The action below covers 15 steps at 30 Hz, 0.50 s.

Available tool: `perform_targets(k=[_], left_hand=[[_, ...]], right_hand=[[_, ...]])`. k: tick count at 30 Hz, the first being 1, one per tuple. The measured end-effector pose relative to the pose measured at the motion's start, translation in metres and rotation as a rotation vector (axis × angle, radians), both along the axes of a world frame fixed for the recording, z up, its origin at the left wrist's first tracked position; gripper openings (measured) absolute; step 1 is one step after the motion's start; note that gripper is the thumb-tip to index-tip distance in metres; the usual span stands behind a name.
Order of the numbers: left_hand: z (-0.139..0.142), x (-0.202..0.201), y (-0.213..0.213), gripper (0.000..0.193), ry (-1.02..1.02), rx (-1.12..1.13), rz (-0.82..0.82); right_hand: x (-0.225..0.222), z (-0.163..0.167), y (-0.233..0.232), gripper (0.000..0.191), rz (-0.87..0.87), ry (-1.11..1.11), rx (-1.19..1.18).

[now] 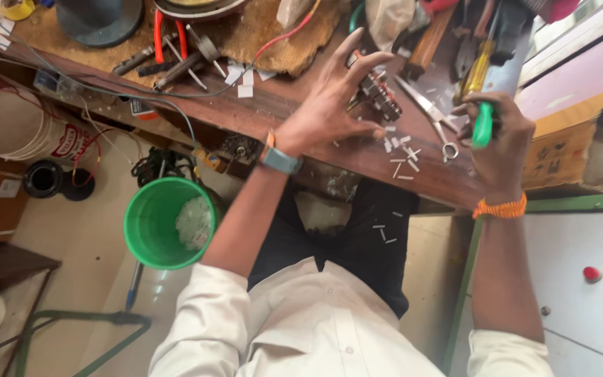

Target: The person inserts small white insulating pieces into the slots of a motor stator, using a green-handled screwdriver to press them in. They cut the pieces to size with scissors and repeatedly adjust the stator on the workbench.

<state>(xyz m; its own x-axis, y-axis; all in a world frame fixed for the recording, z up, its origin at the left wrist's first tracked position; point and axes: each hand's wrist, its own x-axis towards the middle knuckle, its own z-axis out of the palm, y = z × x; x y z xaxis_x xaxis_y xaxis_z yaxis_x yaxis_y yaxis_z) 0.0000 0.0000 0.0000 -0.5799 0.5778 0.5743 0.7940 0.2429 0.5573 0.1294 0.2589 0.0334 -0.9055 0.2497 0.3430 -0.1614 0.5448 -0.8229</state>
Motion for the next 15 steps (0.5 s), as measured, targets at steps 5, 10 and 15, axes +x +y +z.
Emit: perform_targets(k=[5, 10, 15], left_hand=[[0.003, 0.022, 0.012, 0.117, -0.22, 0.31, 0.173], [0.002, 0.042, 0.015, 0.11, -0.286, 0.429, 0.26], [0.0, 0.043, 0.022, 0.106, -0.255, 0.364, 0.2]], right_hand=[[0.024, -0.025, 0.038, 0.045, 0.014, -0.023, -0.642], [0.064, -0.033, 0.062, 0.029, 0.245, 0.14, -1.47], [0.073, -0.054, 0.067, 0.028, 0.185, 0.175, -1.614]])
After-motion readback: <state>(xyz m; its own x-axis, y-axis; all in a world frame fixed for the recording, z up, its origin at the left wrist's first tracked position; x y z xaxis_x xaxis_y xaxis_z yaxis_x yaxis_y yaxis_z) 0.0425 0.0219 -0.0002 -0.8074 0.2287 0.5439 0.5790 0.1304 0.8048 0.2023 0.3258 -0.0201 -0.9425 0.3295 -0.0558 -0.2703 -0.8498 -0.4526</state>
